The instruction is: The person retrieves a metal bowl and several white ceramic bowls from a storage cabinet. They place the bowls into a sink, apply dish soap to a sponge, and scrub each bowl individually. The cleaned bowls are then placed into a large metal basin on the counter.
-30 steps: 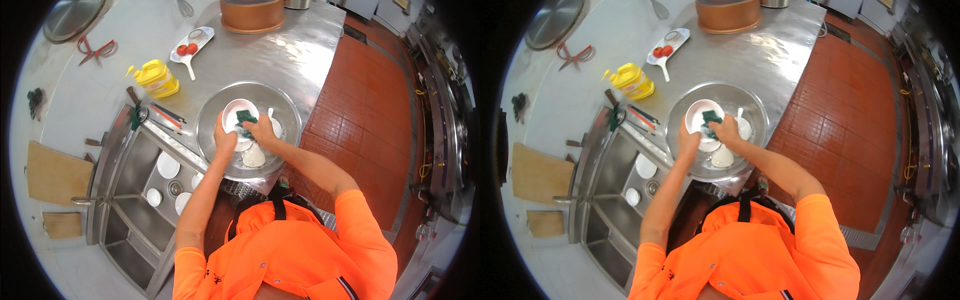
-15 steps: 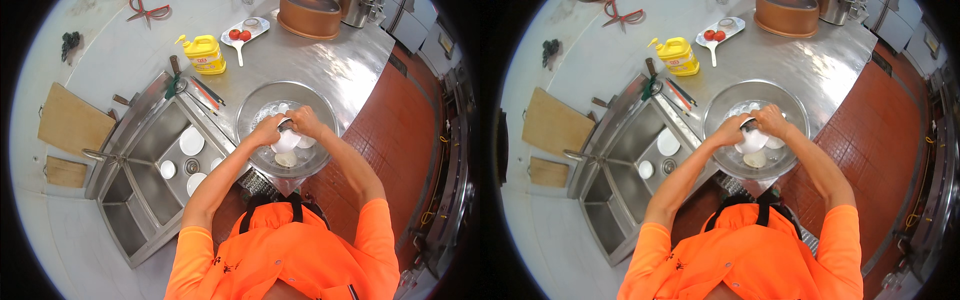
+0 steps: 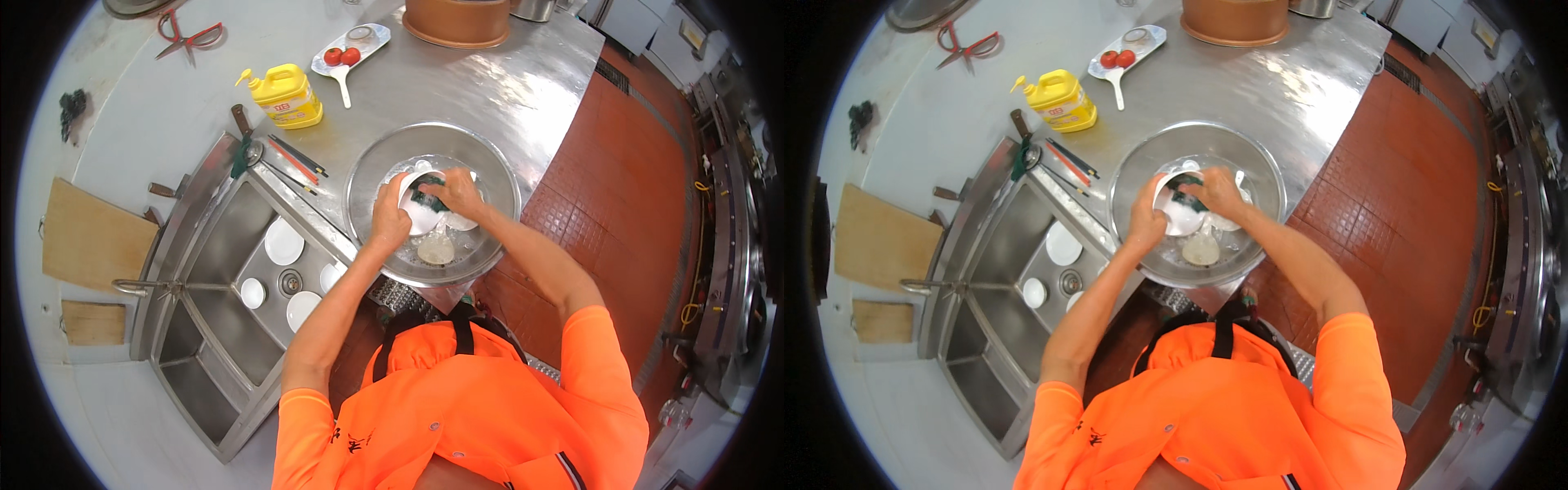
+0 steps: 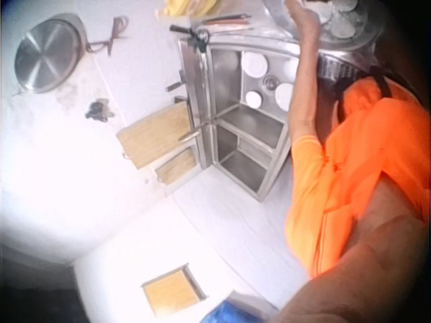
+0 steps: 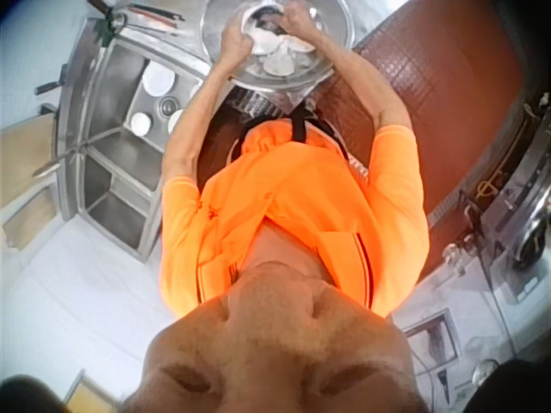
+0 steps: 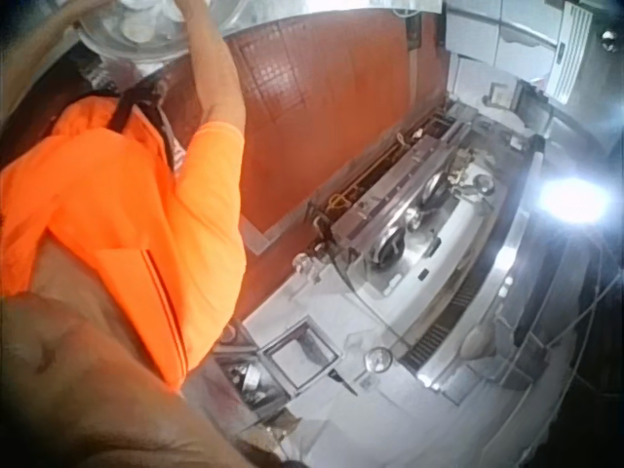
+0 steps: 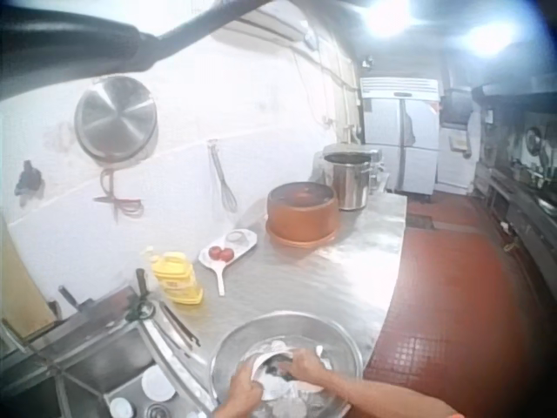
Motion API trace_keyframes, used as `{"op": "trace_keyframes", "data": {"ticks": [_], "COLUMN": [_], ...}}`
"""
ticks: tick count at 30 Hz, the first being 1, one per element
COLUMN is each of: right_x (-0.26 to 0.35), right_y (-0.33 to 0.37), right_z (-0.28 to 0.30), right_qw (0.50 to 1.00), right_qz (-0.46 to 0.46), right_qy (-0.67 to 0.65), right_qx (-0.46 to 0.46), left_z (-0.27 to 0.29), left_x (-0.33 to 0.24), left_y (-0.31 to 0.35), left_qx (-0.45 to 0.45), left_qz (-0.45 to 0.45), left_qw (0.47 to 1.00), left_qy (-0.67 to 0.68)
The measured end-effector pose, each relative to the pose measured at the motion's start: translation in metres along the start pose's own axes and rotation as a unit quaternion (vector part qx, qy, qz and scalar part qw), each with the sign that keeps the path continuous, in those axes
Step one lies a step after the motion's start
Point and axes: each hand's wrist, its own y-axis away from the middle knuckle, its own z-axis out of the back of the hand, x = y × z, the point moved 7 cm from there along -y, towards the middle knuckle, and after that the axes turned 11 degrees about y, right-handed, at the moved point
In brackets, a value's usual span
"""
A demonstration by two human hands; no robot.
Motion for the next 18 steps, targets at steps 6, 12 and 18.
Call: {"op": "trace_keyframes", "data": {"ticks": [6,12,18], "right_x": [0.012,-0.002,-0.024], "right_y": [-0.016,0.037,0.011], "right_z": [-0.007,-0.05,-0.03], "right_qw": [0.981,0.797,0.987], "right_qz": [0.068,-0.474,-0.145], "right_qy": [0.137,-0.371,-0.041], "right_qx": [0.116,0.044,0.053], "left_z": [-0.005,0.012,0.007], "left_x": [0.005,0.0,0.011], "left_y": [-0.023,-0.004,-0.001], "left_qx": [0.207,-0.159,-0.058], "left_qz": [0.15,0.101,0.086], "left_qw": [0.967,0.964,0.991], "left_qy": [-0.022,0.185,0.088]}}
